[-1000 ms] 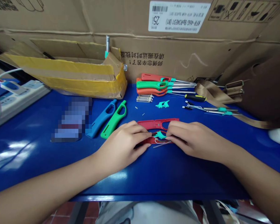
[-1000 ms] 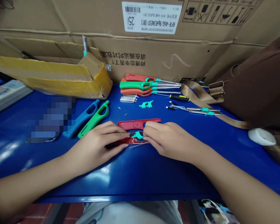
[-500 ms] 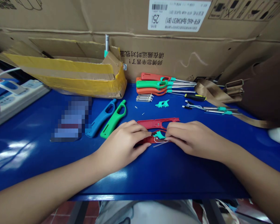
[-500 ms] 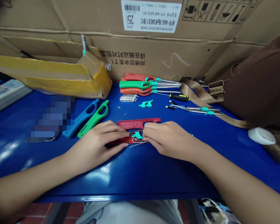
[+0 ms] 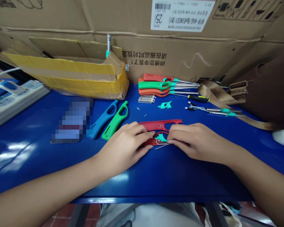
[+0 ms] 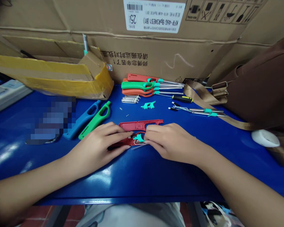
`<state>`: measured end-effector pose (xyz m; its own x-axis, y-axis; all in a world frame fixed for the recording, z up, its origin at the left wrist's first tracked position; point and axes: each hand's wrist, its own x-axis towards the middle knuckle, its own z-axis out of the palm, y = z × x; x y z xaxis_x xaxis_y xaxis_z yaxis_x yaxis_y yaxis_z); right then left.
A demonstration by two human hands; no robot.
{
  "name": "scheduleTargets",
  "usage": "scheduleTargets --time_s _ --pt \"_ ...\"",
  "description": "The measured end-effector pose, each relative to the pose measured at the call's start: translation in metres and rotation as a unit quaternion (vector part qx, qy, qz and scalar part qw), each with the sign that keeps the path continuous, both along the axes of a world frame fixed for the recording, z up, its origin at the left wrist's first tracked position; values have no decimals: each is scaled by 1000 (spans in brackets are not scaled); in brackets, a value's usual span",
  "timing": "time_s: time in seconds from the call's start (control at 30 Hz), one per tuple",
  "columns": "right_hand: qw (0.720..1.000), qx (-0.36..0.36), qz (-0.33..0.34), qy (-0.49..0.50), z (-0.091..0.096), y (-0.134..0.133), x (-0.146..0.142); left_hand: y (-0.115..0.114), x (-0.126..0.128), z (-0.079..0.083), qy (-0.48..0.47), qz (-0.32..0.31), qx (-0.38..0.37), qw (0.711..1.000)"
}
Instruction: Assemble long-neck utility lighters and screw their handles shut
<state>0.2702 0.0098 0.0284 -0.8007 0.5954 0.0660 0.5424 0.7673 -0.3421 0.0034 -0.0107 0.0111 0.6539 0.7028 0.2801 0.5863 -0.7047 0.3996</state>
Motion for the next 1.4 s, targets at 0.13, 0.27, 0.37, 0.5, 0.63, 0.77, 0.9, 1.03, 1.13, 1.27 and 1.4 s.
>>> scheduleTargets --time_s 0.13,0.27,0.37,0.5,0.63,0.77,0.9,1.03,1.13,1.27,1.4 --pt "1000 -16 -13 8 0 0 -1 1 0 -2 -4 -7 -8 1000" --pt "996 -58 -58 23 2 -1 -5 0 -1 -1 20 -10 -6 1000" --pt "994 -72 -77 31 2 -1 -8 -2 -1 1 46 -8 -1 999" --pt "994 -74 -75 36 1 -2 -7 -3 0 1 64 -7 9 998" --pt "998 -44 -26 30 -2 -2 -3 -2 0 0 55 -5 6 998" --pt "1000 16 24 -6 -3 -1 0 -2 -1 -2 52 -6 5 999" --pt "998 43 32 -20 -3 -1 0 -1 -1 -3 47 -7 -2 999" --pt "997 58 41 -31 0 -2 -2 0 -1 -4 32 -13 -11 999" --pt "995 80 48 -43 1 -4 -3 1 -1 -4 19 -18 -11 1000" --pt "994 82 45 -52 3 -6 -3 1 -1 -4 10 -27 -5 1000" --pt "999 22 2 -24 1 -5 -5 0 -1 -4 31 -32 2 999"
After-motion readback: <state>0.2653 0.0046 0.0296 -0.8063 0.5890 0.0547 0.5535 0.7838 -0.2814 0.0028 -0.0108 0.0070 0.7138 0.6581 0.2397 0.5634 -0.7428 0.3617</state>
